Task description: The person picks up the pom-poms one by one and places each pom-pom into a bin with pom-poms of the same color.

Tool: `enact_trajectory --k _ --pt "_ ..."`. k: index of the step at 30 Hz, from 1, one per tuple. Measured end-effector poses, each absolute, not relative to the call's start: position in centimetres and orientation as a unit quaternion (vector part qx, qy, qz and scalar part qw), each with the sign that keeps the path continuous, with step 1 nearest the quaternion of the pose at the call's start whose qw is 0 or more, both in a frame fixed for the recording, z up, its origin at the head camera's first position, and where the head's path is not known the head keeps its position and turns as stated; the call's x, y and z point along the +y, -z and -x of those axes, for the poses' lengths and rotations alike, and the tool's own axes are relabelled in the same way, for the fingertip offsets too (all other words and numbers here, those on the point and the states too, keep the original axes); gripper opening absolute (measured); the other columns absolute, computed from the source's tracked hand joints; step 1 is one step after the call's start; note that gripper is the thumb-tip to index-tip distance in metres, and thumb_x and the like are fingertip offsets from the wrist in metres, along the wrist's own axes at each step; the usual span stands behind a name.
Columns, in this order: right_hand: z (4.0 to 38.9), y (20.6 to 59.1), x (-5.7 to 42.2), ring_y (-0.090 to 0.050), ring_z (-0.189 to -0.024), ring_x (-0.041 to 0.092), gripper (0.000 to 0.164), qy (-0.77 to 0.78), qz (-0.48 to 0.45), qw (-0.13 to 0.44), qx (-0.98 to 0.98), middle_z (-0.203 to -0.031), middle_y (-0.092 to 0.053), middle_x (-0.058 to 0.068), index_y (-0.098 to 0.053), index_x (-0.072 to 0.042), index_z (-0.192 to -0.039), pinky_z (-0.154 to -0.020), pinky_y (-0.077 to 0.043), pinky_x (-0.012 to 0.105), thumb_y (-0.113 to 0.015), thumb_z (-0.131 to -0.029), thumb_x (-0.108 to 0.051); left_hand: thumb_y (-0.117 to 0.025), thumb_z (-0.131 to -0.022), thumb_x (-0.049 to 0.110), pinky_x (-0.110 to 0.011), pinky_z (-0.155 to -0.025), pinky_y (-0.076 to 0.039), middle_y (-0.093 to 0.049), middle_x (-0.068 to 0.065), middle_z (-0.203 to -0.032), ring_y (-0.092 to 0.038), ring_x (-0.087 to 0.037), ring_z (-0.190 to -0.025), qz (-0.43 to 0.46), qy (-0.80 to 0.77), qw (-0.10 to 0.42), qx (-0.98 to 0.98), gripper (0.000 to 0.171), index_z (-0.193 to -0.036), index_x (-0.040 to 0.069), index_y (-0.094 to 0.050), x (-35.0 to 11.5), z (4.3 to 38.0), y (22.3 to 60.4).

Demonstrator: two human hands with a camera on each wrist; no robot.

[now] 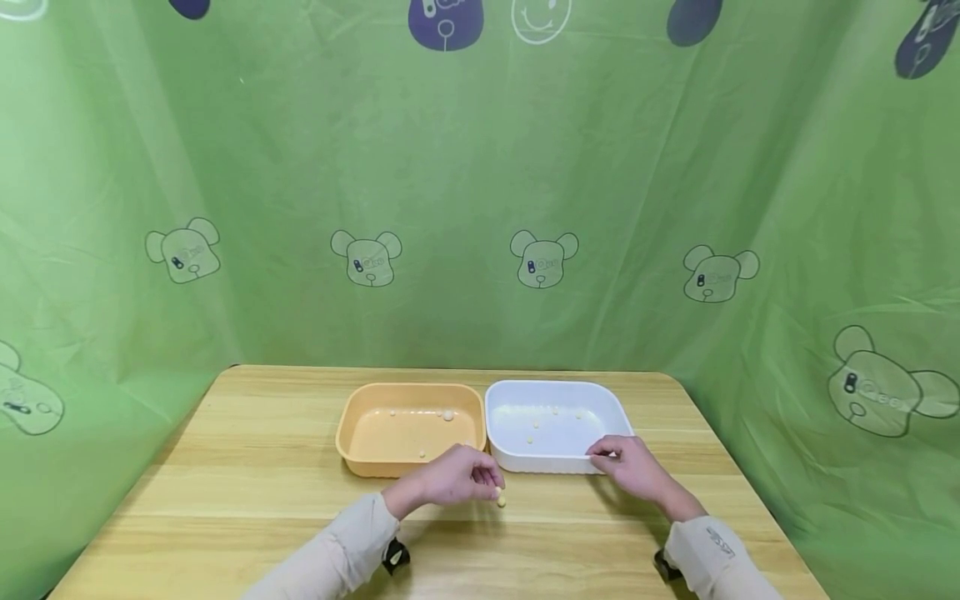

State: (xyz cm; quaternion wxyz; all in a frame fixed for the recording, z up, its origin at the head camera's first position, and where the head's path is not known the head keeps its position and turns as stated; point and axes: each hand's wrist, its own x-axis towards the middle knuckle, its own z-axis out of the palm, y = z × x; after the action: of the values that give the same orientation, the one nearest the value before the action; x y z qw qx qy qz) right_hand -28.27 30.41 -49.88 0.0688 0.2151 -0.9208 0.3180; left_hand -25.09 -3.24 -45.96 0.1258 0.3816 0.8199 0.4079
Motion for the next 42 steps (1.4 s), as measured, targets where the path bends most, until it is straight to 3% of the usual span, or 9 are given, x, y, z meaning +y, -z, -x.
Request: enact_trajectory --k 11,26,42 --pt "28.3 49.9 30.5 -0.060 -0.080 0.009 0.009 -0.317 -0.218 0.068 -0.920 -0.085 -0.068 -0.005 -0.072 -0.015 -0.085 -0.072 -0.049 0.029 -0.065 -0.087 -0.009 -0.070 -0.084 0.009 -0.020 -0.072 -0.049 -0.062 0.010 -0.079 -0.058 -0.004 -0.075 -0.336 -0.437 0.115 0.827 0.007 -0.089 0.013 -0.068 -3.0 25.5 45.1" --pt "28.3 50.1 30.5 -0.059 -0.078 0.008 0.009 -0.322 -0.227 0.087 -0.915 -0.082 -0.067 -0.004 -0.072 -0.014 -0.083 -0.070 -0.049 0.028 -0.066 -0.087 -0.009 -0.069 -0.085 0.005 -0.020 -0.070 -0.049 -0.063 0.006 -0.077 -0.056 -0.004 -0.072 -0.328 -0.438 0.080 0.833 0.010 -0.094 0.001 -0.069 -2.6 26.7 44.8" --pt "28.3 49.9 30.5 -0.060 -0.080 0.009 0.009 -0.314 -0.232 0.077 -0.917 -0.083 -0.067 -0.007 -0.072 -0.014 -0.085 -0.071 -0.050 0.029 -0.065 -0.087 -0.009 -0.067 -0.087 0.007 -0.021 -0.070 -0.048 -0.064 0.006 -0.079 -0.057 -0.005 -0.074 -0.302 -0.453 0.080 0.835 0.010 -0.095 0.003 -0.069 -1.8 27.5 44.5"
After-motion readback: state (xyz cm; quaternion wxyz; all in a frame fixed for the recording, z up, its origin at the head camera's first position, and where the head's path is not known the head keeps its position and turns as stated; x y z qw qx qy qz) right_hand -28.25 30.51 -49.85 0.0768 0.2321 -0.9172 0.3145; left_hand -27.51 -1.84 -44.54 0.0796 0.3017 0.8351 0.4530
